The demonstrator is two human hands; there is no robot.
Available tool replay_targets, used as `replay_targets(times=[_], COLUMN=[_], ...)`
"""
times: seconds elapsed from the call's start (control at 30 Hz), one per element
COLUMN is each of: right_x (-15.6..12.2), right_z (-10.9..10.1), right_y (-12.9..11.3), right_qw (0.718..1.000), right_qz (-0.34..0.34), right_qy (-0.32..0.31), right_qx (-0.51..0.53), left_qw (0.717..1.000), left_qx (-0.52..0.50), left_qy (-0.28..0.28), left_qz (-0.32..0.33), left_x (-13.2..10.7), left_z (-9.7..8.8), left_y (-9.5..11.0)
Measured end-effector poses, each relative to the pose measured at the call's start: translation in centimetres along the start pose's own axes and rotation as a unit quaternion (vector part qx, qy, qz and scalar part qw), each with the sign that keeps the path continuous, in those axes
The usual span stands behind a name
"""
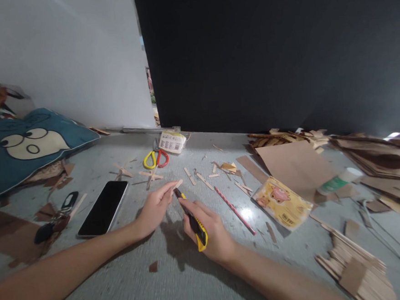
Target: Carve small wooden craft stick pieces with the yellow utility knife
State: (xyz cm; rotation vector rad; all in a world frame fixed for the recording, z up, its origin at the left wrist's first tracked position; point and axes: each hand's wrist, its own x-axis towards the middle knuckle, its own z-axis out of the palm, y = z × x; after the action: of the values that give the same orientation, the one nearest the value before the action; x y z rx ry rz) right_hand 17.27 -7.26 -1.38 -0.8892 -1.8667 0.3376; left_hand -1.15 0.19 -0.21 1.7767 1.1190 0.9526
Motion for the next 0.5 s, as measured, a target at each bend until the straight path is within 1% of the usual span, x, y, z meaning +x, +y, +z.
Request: replay_targets(times=[0.2, 0.27, 0.33, 0.43, 0.5], right_x=[0.11, 0.17, 0.25, 0.41, 0.47], right_z=[0.07, 0.02, -0.09, -0.32, -0.41], right_y=[-0.15, -0.28, -0.46, -0.75, -0.83], right_qw=[1.0, 1.0, 1.0, 1.0, 0.999], right_qz=[-0.004, -0.008, -0.011, -0.002, 0.005], right_qy=[-0.013, -0.01, -0.001, 0.01, 0.017], right_qx=[-0.015, -0.016, -0.013, -0.018, -0.028], left_qw=[0.996, 0.993, 0.991, 0.993, 0.997], left_qx=[-0.082, -0.106, -0.117, -0.099, -0.059], left_qy=[-0.007, -0.01, -0.001, 0.022, 0.031], left_qz=[-0.043, -0.059, -0.069, -0.063, -0.038], left_x=[0.28, 0.42, 0.46, 0.29, 0.14], left_z=[0.24, 0.37, 0.47, 0.53, 0.54], left_y=[-0.37, -0.57, -0.64, -0.46, -0.27])
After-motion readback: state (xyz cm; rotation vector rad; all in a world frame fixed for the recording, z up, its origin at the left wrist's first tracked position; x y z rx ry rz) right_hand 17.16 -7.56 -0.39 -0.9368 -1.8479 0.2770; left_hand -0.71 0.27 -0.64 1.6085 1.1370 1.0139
